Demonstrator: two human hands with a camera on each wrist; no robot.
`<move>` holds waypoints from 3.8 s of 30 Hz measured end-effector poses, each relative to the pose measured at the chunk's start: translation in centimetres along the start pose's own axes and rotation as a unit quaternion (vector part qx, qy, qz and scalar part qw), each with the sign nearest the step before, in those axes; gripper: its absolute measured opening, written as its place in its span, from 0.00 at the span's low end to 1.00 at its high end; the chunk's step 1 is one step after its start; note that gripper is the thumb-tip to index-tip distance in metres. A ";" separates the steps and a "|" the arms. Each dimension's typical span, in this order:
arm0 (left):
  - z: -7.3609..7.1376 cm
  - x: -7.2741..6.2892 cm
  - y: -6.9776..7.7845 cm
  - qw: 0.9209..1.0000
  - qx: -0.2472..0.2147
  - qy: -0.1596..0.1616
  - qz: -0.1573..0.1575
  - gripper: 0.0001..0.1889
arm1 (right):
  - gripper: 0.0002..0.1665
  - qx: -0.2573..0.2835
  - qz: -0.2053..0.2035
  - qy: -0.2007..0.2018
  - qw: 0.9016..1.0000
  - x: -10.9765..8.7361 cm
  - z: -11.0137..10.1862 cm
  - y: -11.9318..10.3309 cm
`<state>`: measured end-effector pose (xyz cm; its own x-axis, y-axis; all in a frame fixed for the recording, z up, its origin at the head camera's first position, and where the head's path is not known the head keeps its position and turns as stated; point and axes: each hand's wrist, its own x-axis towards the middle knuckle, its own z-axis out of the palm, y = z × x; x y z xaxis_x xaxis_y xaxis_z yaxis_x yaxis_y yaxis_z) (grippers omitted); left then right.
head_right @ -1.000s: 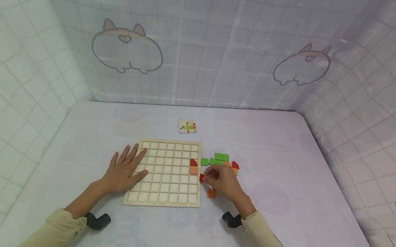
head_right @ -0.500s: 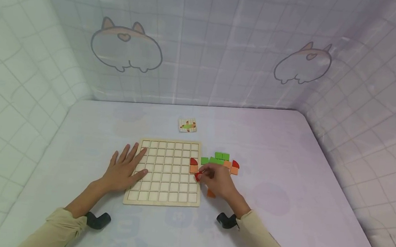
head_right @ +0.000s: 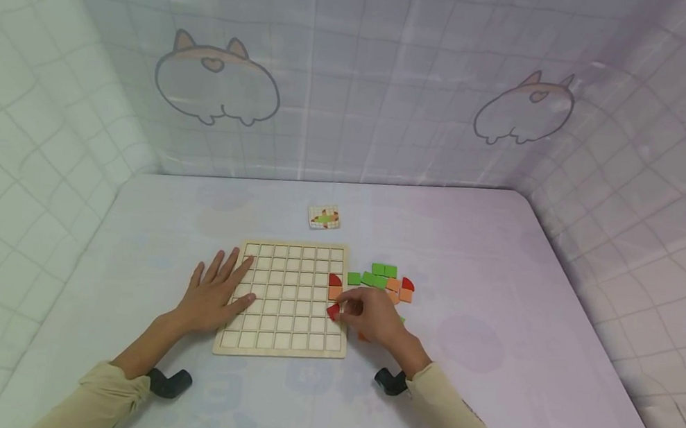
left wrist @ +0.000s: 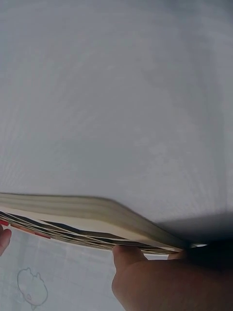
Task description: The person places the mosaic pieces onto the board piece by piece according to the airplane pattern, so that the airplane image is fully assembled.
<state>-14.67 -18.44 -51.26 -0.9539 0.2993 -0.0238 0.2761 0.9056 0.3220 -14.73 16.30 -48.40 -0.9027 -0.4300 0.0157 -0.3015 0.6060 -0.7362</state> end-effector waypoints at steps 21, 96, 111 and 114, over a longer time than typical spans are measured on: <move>-0.3 -0.2 -0.1 0.999 -0.022 0.026 0.013 0.41 | 0.11 -0.210 -0.098 0.001 0.973 0.8 1.6 -1.6; -0.1 -0.1 -0.1 1.000 -0.007 -0.004 -0.003 0.41 | 0.09 -0.266 -0.072 0.077 0.958 -1.4 -2.2 2.1; 0.2 -0.1 0.1 1.000 -0.004 0.011 0.004 0.41 | 0.17 -0.276 0.025 0.069 0.958 -1.8 -4.0 3.1; 0.1 -0.2 0.1 1.000 -0.006 0.011 0.004 0.41 | 0.11 -0.261 0.023 0.069 0.963 -2.2 -4.6 3.3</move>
<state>-14.45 -18.38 -51.28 -0.9543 0.2990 -0.0008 0.2817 0.9000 0.3327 -15.19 22.31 -47.76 -0.9401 -0.3237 0.1074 -0.3410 0.8912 -0.2992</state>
